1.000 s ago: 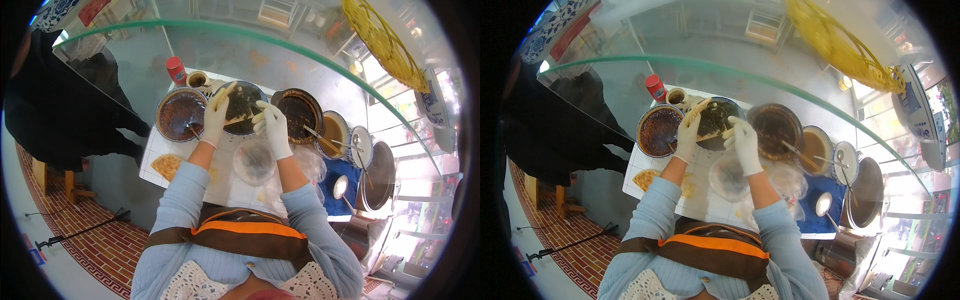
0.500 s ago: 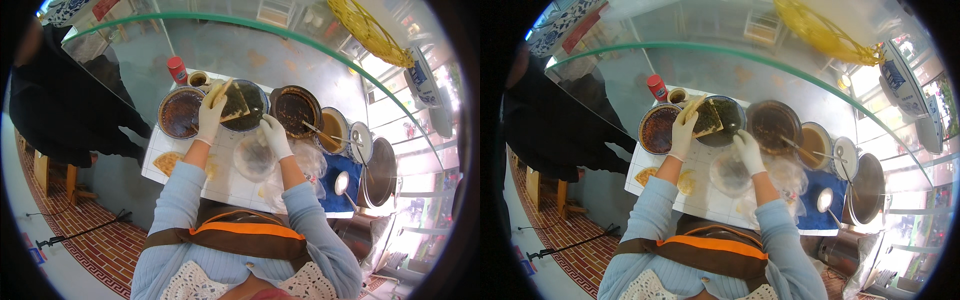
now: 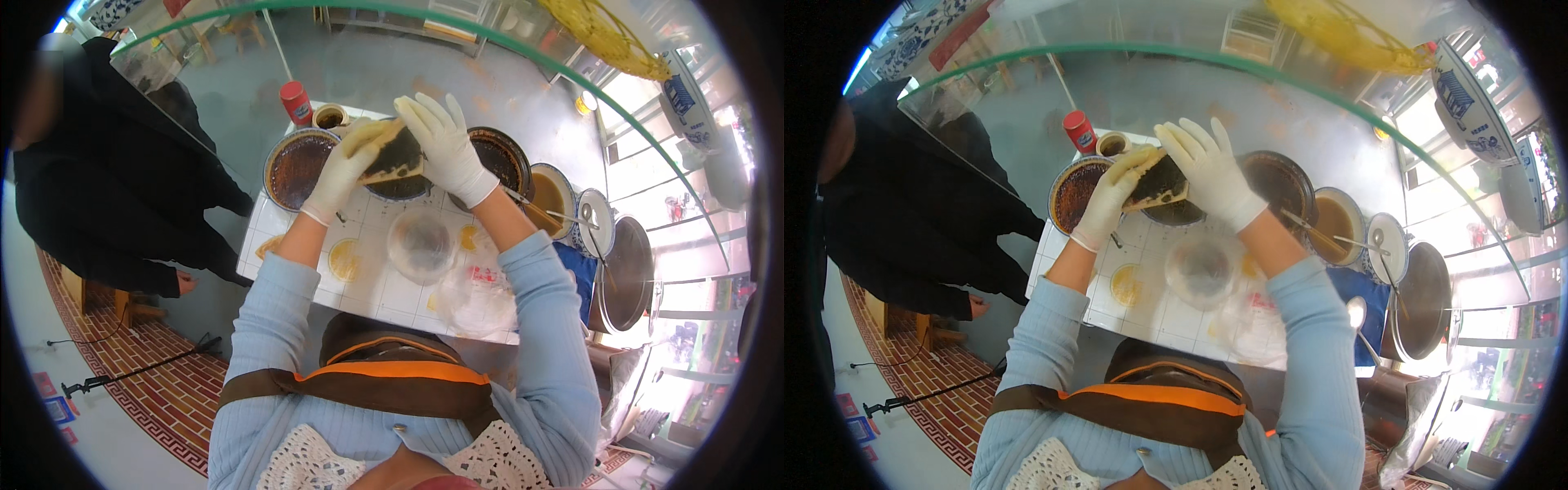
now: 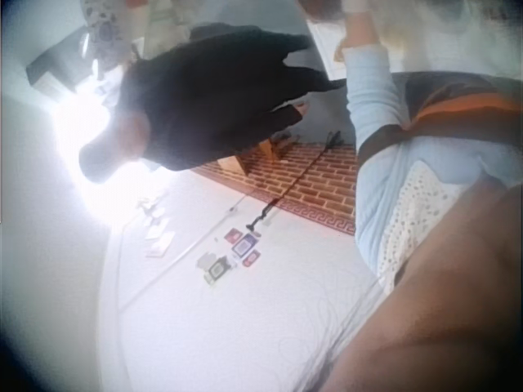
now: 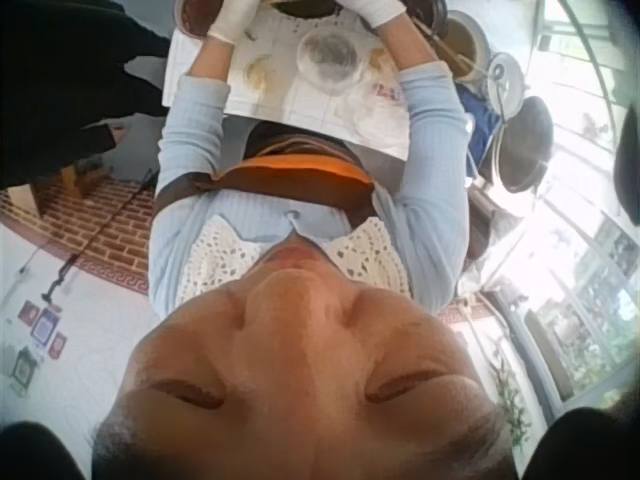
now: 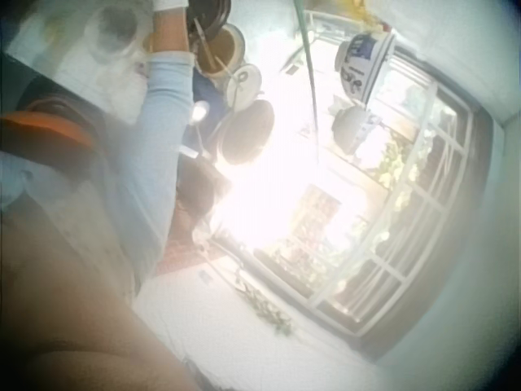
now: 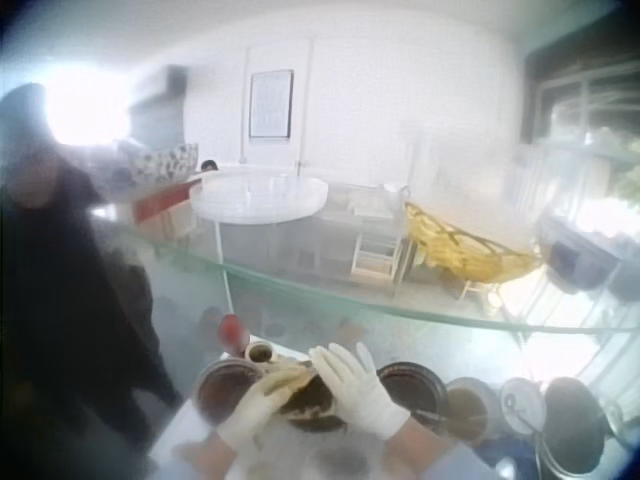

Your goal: The person assembles a food item by scooping a white base into a bowl, then adding sauces and green garnish. They wrap the bowl in a plastic bag, retrieve a flatbread, cut it into pieces, and place the pieces into a plastic bag. The person then adds sauce to the flatbread pieces and places them into the bag.

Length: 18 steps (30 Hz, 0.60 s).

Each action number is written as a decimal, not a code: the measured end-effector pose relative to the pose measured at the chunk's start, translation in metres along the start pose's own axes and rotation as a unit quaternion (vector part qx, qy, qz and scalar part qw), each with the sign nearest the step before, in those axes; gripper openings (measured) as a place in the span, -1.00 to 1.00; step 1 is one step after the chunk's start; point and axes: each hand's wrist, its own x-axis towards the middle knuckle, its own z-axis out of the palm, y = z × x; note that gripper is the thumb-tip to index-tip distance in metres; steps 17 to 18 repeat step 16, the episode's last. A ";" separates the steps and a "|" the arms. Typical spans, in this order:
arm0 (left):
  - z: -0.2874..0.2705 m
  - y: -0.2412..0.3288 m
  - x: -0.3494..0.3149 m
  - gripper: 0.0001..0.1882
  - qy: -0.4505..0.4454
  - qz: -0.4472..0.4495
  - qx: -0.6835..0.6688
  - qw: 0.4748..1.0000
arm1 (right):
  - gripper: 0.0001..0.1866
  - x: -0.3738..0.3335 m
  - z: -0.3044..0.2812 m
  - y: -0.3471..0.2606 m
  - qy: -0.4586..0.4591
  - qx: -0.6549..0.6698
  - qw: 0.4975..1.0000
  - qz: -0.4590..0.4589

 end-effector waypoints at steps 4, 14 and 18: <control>-0.002 -0.004 -0.006 -0.59 -0.024 -0.040 0.059 0.997 | -0.20 0.006 -0.011 -0.004 -0.049 0.056 0.994 -0.080; -0.104 -0.014 -0.125 -0.62 0.163 -0.038 0.263 0.950 | -0.56 -0.031 -0.043 -0.027 -0.066 0.166 0.976 -0.122; -0.149 -0.034 -0.154 -0.62 0.200 -0.046 0.404 0.892 | -0.56 -0.047 -0.052 -0.031 -0.107 0.223 0.968 -0.039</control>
